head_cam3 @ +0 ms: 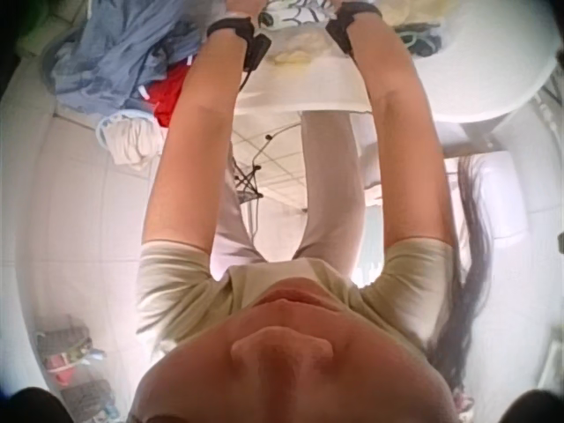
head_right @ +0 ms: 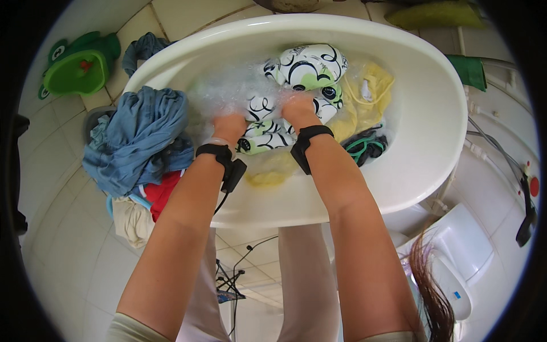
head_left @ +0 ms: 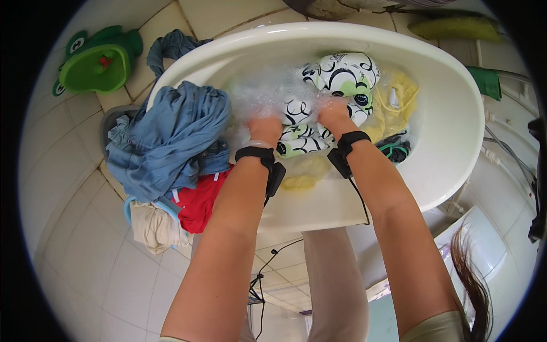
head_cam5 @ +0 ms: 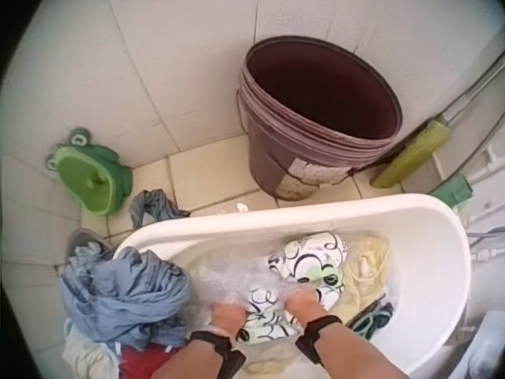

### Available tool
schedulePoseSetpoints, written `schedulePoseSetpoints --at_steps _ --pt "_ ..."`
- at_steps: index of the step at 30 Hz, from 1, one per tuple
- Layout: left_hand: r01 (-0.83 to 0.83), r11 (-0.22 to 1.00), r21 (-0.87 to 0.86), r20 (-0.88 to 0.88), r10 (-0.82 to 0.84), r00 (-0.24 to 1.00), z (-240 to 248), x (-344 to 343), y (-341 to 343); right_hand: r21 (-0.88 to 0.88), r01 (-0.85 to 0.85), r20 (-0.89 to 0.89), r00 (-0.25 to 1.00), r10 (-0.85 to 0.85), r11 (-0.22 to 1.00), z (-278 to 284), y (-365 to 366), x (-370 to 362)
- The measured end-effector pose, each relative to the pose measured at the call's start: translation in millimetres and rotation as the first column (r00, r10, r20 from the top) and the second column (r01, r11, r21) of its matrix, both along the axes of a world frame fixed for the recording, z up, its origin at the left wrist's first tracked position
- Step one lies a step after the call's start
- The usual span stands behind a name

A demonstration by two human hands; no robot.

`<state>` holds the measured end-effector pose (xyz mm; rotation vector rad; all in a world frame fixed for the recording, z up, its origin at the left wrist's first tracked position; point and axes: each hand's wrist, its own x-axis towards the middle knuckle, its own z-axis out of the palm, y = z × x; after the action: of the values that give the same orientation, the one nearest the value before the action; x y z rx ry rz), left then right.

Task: The person sits on the floor and hand-washes various garments in a white basin. They pick up items from a blue bowl, submerge them in the basin, agitate them by hand, and wring them out before placing them back into the bowl.

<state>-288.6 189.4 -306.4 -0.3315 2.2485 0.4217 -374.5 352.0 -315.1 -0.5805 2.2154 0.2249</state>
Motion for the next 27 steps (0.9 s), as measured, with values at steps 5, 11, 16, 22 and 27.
schedulePoseSetpoints --at_steps 5,11,16,22,27 --pt "-0.362 0.801 0.477 -0.246 0.517 0.820 26.6 20.3 -21.6 -0.600 0.219 -0.137 0.919 -0.369 0.769 43.6 20.5 20.5" --pt "-0.932 -0.133 0.338 0.539 0.839 0.075 81.4 54.3 -13.1 -0.814 0.278 0.061 0.914 -0.401 0.510 193.0 15.3 38.1" --pt "-0.673 -0.685 0.279 0.936 0.351 0.031 108.9 56.2 -18.4 -0.823 0.487 0.374 0.852 -0.367 0.293 290.2 3.9 52.2" --pt "-0.565 -0.776 0.279 0.941 0.339 0.000 216.4 62.6 4.9 -0.189 0.927 0.949 0.088 -0.303 -0.323 349.0 13.2 93.3" --pt "-0.494 -0.861 0.117 0.990 0.140 -0.010 217.7 91.7 21.4 0.316 0.834 0.903 -0.410 -0.125 -0.452 357.4 38.6 124.1"
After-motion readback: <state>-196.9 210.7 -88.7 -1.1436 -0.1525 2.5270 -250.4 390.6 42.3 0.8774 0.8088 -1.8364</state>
